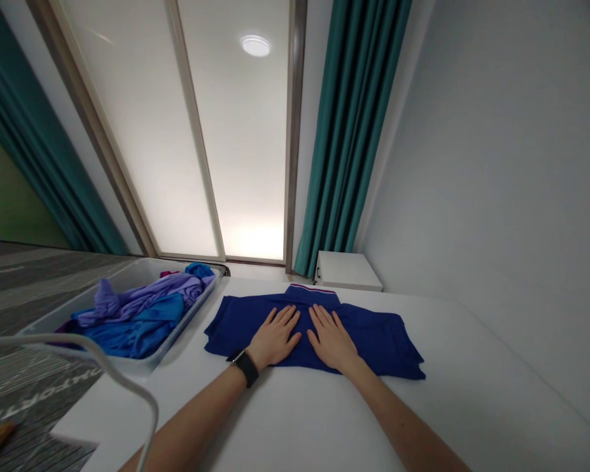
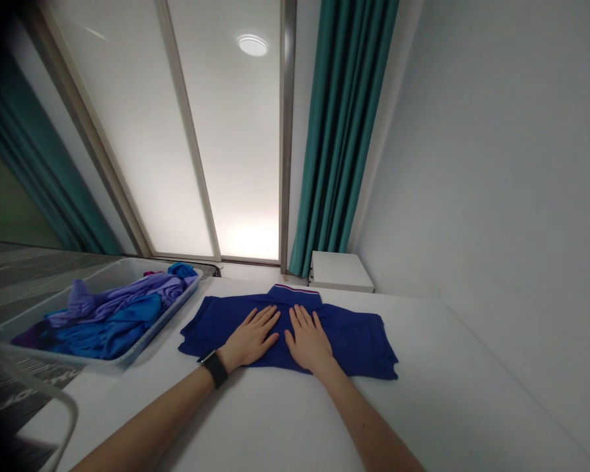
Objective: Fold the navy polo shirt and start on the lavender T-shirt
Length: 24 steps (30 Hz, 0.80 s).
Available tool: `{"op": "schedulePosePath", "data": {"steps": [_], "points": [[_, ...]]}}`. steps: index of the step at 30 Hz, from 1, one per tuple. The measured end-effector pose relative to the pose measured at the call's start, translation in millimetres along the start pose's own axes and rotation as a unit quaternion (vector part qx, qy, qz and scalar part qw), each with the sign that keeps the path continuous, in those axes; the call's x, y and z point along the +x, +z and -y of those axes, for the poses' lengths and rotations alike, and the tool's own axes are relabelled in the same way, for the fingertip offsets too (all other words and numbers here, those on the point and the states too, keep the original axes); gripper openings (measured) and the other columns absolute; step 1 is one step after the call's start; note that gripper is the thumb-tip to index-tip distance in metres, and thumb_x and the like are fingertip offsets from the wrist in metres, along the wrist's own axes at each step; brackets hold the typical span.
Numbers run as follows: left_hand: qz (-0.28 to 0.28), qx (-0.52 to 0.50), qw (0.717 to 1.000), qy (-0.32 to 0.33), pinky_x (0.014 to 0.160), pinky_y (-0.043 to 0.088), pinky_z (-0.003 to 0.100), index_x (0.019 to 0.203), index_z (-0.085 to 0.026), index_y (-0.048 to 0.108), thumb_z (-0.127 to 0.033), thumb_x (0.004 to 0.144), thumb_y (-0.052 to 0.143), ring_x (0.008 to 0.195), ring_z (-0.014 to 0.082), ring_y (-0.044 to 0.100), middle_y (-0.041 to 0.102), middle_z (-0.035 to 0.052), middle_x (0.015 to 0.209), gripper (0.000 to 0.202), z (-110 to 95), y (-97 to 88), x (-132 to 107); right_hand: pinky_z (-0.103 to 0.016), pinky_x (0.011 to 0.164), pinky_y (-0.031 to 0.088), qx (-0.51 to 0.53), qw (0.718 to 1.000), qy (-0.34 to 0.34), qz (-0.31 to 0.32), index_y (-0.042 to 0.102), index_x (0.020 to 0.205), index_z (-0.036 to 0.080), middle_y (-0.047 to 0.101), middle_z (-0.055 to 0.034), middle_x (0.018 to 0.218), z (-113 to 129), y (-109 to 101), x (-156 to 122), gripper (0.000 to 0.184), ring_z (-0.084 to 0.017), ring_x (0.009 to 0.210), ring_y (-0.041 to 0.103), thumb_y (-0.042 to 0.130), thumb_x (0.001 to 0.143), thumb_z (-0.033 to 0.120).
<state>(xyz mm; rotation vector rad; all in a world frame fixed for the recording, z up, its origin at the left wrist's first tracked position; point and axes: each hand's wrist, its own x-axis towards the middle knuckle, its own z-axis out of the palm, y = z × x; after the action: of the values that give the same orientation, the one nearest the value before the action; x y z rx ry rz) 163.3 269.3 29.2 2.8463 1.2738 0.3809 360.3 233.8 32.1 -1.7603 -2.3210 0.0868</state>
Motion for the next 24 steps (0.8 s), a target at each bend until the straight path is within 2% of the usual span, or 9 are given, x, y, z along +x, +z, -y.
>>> {"op": "schedulePosePath", "data": {"steps": [6, 13, 16, 20, 24], "points": [[-0.003, -0.008, 1.000, 0.013, 0.117, 0.024, 0.048, 0.149, -0.021, 0.036, -0.047, 0.099, 0.034, 0.144, 0.0238, 0.028, 0.035, 0.0090, 0.155, 0.056, -6.2, -1.5, -13.1, -0.046, 0.119, 0.012, 0.001, 1.000, -0.001, 0.009, 0.027, 0.152, 0.012, 0.023, -0.0102, 0.158, 5.9, -3.4, -16.3, 0.062, -0.024, 0.147, 0.018, 0.029, 0.097, 0.041], [-0.011, -0.029, 1.000, 0.006, 0.117, 0.023, 0.049, 0.150, -0.023, 0.033, -0.050, 0.099, 0.031, 0.144, 0.0252, 0.029, 0.034, 0.0096, 0.155, 0.058, -29.1, -4.1, -51.1, -0.049, 0.119, 0.013, 0.004, 1.000, -0.023, 0.007, 0.025, 0.153, 0.016, 0.021, -0.0074, 0.159, 18.0, -3.5, -53.6, 0.061, -0.024, 0.147, 0.017, 0.028, 0.098, 0.043], [-0.015, -0.037, 0.999, 0.005, 0.117, 0.023, 0.049, 0.150, -0.024, 0.033, -0.050, 0.098, 0.033, 0.142, 0.0257, 0.032, 0.037, 0.0095, 0.154, 0.058, -32.9, -5.7, -58.7, -0.048, 0.119, 0.015, 0.010, 1.000, -0.026, 0.001, 0.026, 0.153, 0.017, 0.022, -0.0075, 0.159, 20.7, -3.0, -61.1, 0.060, -0.024, 0.147, 0.018, 0.028, 0.098, 0.044], [-0.038, -0.058, 0.997, -0.020, 0.110, 0.033, 0.046, 0.144, -0.024, 0.042, -0.044, 0.097, 0.038, 0.133, 0.0263, 0.043, 0.049, 0.0098, 0.144, 0.051, -25.4, -18.5, -49.9, -0.047, 0.119, 0.017, 0.019, 0.999, -0.020, -0.046, 0.032, 0.150, 0.017, 0.030, -0.0080, 0.157, 12.6, -6.7, -57.7, 0.056, -0.024, 0.145, 0.023, 0.031, 0.098, 0.038], [-0.068, -0.052, 0.995, -0.056, 0.101, 0.040, 0.044, 0.137, -0.022, 0.050, -0.034, 0.095, 0.041, 0.118, 0.0269, 0.051, 0.058, 0.0111, 0.128, 0.044, -6.2, -40.4, -25.8, -0.047, 0.115, 0.023, 0.001, 0.994, 0.028, -0.107, 0.042, 0.144, 0.017, 0.049, -0.0120, 0.143, -12.6, -20.4, -43.6, 0.051, -0.026, 0.135, 0.039, 0.034, 0.095, 0.030]]}}
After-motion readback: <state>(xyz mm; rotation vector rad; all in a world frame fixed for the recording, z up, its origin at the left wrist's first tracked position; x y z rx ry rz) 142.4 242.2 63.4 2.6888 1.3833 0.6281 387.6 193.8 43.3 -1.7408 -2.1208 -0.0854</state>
